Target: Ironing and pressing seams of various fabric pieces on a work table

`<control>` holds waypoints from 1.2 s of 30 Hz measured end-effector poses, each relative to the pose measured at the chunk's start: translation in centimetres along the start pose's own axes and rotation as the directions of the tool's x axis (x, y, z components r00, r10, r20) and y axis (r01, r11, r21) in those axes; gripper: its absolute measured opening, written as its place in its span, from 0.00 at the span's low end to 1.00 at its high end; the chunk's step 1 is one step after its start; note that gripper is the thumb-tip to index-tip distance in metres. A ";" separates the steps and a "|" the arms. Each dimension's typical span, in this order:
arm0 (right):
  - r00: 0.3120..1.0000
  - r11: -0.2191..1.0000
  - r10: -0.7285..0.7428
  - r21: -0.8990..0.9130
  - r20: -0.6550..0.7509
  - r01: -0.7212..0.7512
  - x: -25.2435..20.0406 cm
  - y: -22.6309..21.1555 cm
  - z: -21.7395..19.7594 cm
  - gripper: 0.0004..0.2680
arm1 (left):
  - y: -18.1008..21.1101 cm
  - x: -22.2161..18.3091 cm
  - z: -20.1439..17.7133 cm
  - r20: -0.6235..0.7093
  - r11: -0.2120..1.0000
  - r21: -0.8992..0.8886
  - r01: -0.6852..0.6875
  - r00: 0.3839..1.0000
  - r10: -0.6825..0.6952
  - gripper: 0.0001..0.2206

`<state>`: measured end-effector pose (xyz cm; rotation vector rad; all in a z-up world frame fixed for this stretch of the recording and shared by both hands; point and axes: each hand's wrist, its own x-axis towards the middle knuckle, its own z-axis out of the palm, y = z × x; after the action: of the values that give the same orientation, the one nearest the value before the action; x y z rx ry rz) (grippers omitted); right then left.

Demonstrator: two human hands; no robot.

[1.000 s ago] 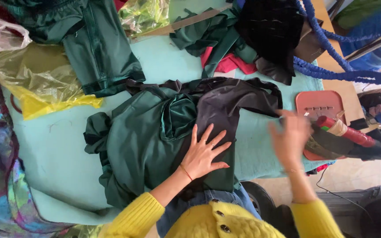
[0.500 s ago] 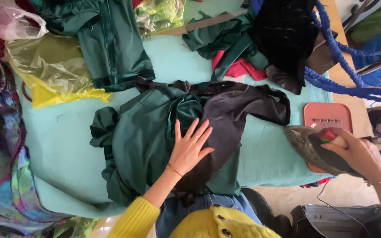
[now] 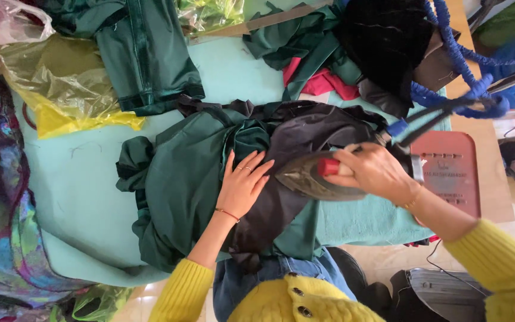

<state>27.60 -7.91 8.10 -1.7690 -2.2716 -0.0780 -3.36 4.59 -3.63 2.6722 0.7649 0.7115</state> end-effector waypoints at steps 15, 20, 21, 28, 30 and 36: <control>0.954 0.960 -0.275 0.007 -0.122 0.278 1.2 3.6 2.3 0.17 | -0.1 -0.1 0.0 -0.064 0.978 -0.182 0.103 0.991 -0.116 0.14; 0.938 0.949 -0.302 0.044 -0.172 0.314 3.2 3.5 2.1 0.19 | -0.4 -0.1 0.3 -0.062 0.964 -0.234 0.122 0.988 -0.140 0.14; 0.933 0.941 -0.315 0.070 -0.176 0.331 3.5 3.6 2.0 0.20 | -0.5 -0.1 0.3 -0.067 0.960 -0.251 0.124 0.987 -0.145 0.14; 0.926 0.931 -0.339 0.082 -0.166 0.356 3.1 3.8 1.9 0.19 | -0.3 0.0 0.2 -0.076 0.952 -0.273 0.139 0.983 -0.165 0.14; 0.915 0.926 -0.361 0.047 -0.182 0.375 3.2 4.3 2.8 0.20 | -0.1 0.0 0.0 -0.095 0.940 -0.308 0.147 0.978 -0.184 0.14; 0.901 0.906 -0.395 0.088 -0.179 0.415 3.5 5.0 3.3 0.18 | -0.2 0.0 0.1 -0.093 0.943 -0.303 0.138 0.980 -0.174 0.15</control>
<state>31.10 -2.64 5.14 -1.1602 -2.4300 -0.1464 -3.40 4.80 -3.79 2.2905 0.8185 0.8737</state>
